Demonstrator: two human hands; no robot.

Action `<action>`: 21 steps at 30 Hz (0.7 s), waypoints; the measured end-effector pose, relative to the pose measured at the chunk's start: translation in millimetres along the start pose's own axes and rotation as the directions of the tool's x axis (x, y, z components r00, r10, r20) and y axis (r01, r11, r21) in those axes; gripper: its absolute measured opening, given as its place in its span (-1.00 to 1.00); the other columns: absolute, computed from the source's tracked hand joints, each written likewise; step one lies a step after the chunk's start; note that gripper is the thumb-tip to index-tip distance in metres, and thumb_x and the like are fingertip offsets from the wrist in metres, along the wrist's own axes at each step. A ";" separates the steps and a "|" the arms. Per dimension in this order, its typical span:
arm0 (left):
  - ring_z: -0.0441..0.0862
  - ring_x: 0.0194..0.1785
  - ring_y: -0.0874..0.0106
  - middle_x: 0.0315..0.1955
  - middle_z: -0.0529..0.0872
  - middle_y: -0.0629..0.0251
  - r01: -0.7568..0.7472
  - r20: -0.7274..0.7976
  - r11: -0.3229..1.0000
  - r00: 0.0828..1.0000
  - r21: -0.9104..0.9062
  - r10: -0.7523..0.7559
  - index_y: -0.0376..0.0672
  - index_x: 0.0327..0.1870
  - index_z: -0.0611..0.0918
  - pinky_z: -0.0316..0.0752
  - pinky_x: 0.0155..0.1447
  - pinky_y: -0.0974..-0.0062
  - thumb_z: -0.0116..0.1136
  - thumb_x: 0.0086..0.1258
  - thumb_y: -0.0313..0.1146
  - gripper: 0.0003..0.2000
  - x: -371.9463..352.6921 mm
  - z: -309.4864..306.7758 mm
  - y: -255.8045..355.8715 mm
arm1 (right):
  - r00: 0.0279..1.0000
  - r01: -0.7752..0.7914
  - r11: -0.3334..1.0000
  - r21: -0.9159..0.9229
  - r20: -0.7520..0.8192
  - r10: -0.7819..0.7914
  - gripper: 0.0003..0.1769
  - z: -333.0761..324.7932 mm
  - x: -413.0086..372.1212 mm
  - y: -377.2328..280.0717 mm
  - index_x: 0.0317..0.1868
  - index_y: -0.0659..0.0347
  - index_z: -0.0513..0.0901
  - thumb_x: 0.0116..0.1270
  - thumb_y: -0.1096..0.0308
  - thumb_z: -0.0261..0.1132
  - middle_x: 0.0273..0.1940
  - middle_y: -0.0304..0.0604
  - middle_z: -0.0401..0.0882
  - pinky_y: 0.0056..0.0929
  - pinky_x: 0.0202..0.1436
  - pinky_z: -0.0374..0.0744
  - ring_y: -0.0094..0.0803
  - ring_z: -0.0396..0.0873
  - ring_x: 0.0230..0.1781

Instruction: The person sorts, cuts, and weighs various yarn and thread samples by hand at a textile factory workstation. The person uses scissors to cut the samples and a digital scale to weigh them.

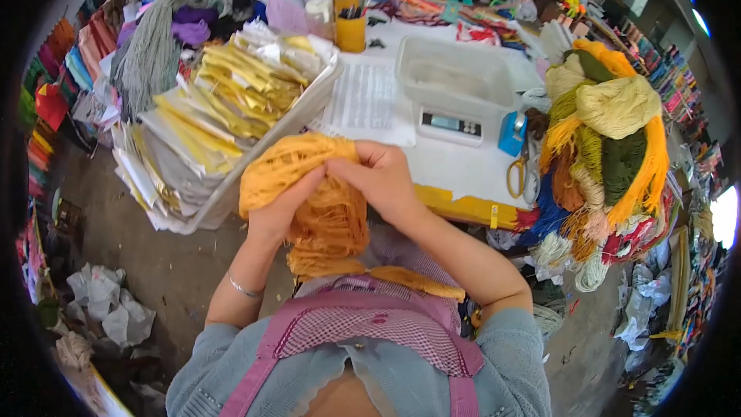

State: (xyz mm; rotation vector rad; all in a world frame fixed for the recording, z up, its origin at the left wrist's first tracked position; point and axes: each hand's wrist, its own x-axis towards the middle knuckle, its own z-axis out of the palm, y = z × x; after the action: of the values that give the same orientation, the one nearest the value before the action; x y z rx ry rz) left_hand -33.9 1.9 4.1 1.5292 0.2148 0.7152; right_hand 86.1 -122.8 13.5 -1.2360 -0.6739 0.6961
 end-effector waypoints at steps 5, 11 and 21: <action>0.60 0.06 0.41 0.01 0.65 0.23 0.255 0.030 0.770 0.956 -0.584 -0.293 -0.32 0.16 0.53 0.47 0.20 0.43 0.12 0.37 -0.51 -0.66 0.2 -4.3 -6.5 | 1.000 -0.013 0.979 0.203 -0.003 0.014 -0.81 -0.2 6.1 -1.4 -0.15 0.36 0.67 0.29 0.42 0.25 -0.26 -0.17 0.71 -0.54 -0.13 0.56 -0.52 0.63 -0.29; 0.20 -0.64 0.55 -0.70 0.38 0.50 0.454 0.507 0.251 0.833 -0.855 0.220 -0.16 -0.12 0.53 0.23 -0.42 0.55 0.11 0.31 -0.13 -0.70 -20.9 -57.5 -31.2 | 0.865 -0.419 0.756 0.503 0.474 0.165 -0.73 -15.5 9.5 -16.6 -0.10 0.27 0.57 0.40 0.23 0.19 -0.44 -0.32 0.49 -0.45 -0.28 0.47 -0.56 0.42 -0.47; 0.06 -0.75 0.66 -0.84 0.12 0.58 0.238 -0.018 0.450 0.869 -0.861 -0.494 0.04 -0.66 0.26 -0.03 -0.63 0.63 -0.21 0.58 -0.04 -0.53 -172.6 -217.9 -120.7 | 0.929 0.144 0.348 -0.926 0.247 0.274 -0.49 -15.8 19.5 -189.0 -0.16 0.12 0.73 0.19 -0.18 0.32 -0.43 -0.28 0.58 -0.48 -0.39 0.50 -0.47 0.54 -0.38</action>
State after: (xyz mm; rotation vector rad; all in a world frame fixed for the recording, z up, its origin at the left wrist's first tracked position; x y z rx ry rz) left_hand -254.3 102.5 -177.8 0.3898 0.3368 0.5280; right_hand 130.4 -151.8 196.7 -2.2680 -1.4921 0.5900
